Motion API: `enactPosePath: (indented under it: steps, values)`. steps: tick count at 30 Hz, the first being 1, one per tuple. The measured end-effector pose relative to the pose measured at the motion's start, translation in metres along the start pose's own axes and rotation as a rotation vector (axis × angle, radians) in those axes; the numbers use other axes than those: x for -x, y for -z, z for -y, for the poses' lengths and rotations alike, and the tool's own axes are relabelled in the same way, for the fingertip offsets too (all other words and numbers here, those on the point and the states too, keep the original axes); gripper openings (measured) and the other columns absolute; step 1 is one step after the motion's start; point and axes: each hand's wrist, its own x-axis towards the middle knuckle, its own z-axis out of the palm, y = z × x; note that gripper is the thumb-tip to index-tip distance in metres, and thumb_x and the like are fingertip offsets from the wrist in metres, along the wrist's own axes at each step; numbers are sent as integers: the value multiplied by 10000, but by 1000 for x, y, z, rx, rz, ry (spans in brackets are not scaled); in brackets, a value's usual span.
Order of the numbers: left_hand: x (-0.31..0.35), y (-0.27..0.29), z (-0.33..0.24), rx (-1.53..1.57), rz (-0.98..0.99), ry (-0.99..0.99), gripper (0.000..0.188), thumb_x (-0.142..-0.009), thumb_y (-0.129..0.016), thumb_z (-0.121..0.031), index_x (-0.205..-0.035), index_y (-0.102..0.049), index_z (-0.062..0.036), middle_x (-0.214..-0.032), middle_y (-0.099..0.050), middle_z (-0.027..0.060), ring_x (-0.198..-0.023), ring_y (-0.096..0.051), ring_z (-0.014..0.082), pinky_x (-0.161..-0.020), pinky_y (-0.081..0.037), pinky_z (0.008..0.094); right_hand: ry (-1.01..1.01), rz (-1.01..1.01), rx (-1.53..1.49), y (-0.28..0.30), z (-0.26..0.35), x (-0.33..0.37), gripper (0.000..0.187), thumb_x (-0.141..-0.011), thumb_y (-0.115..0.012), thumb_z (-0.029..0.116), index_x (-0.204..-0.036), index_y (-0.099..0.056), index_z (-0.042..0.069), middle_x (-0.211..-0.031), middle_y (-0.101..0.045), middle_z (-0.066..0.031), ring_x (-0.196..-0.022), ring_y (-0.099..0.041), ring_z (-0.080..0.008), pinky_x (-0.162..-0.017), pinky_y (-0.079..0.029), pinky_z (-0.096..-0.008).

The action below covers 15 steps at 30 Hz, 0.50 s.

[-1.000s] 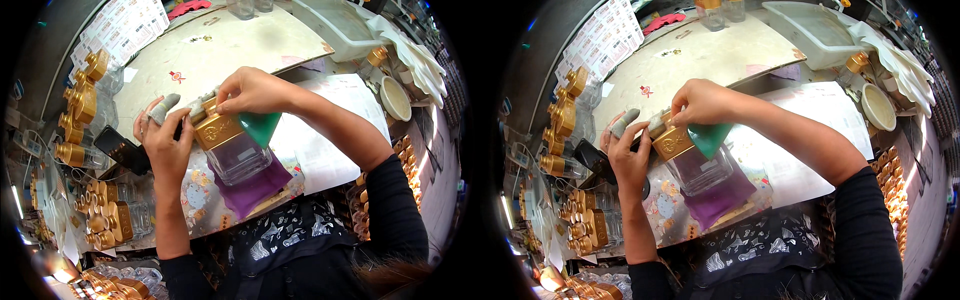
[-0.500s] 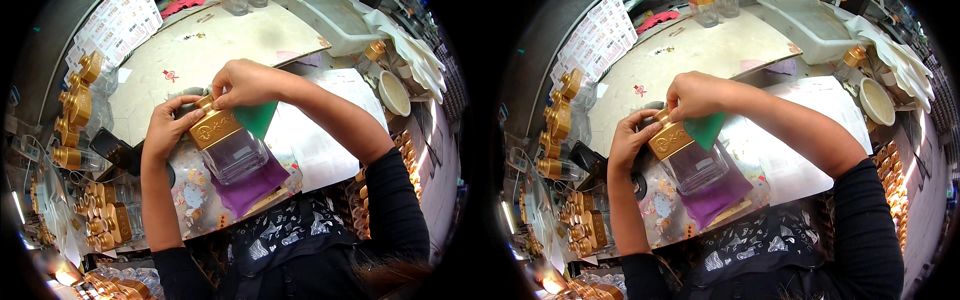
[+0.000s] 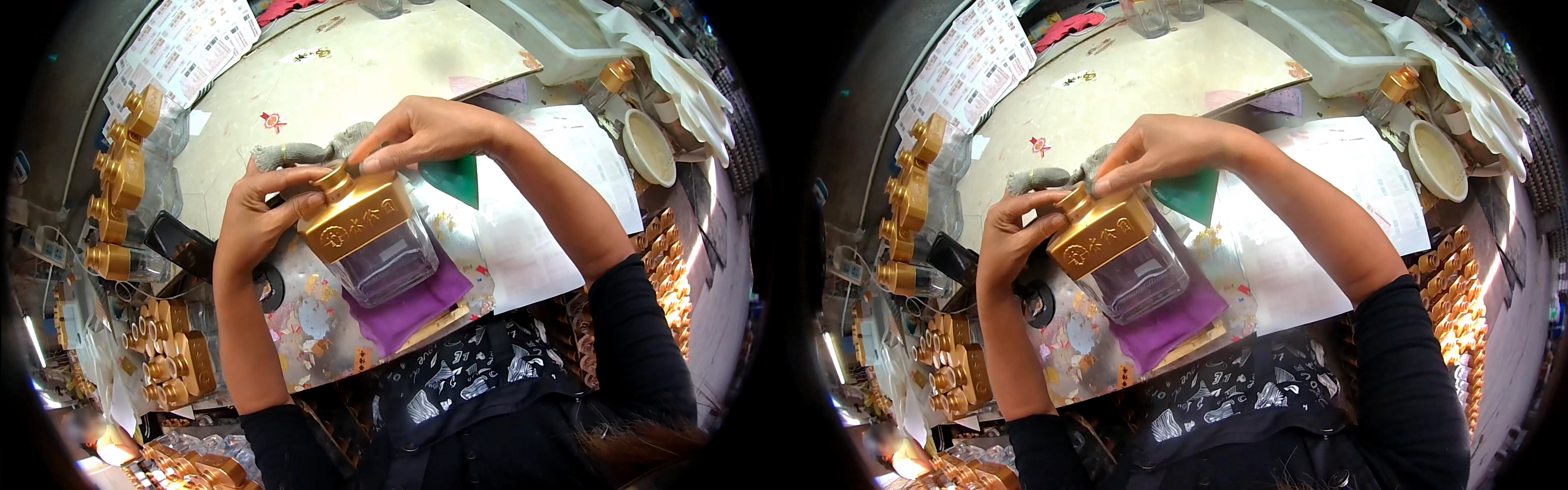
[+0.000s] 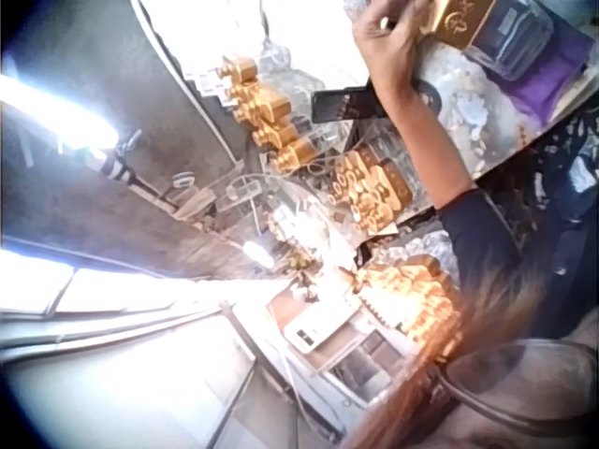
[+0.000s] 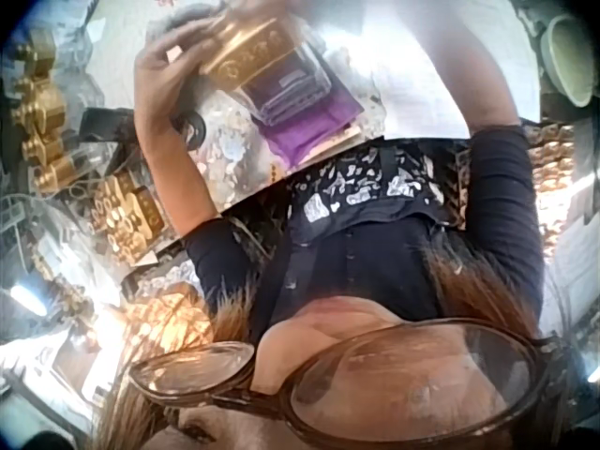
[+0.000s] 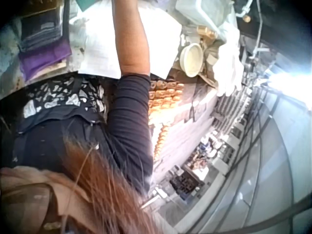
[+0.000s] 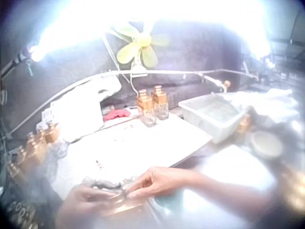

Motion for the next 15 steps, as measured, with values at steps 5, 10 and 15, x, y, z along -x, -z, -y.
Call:
enactPosePath:
  steps: [5,10,15]
  values:
    - [9,-2,-16,63,20,53,327,-751,-768,-76,-1067,-697,-25,-844,-666,6,-798,-590,74,-770,-467,235,33,54,-89,-11,-4,-11,361,-818,-738,341,-1040,-725,56,-804,-691,-16,-740,-595,-68,-658,-472,-226]
    - [7,-17,-17,167,-57,111,252,-757,-787,-101,-958,-654,-24,-782,-616,-28,-690,-551,41,-628,-444,197,-34,70,-48,-9,3,-17,335,-780,-771,340,-938,-743,45,-769,-687,-18,-704,-593,-74,-634,-466,-220]
    - [5,-16,-12,251,-16,96,209,-780,-771,-92,-932,-642,-29,-781,-625,-22,-705,-565,35,-632,-453,184,-13,91,-26,-7,6,-20,314,-757,-791,325,-873,-741,38,-725,-676,-7,-646,-589,-75,-585,-461,-218]
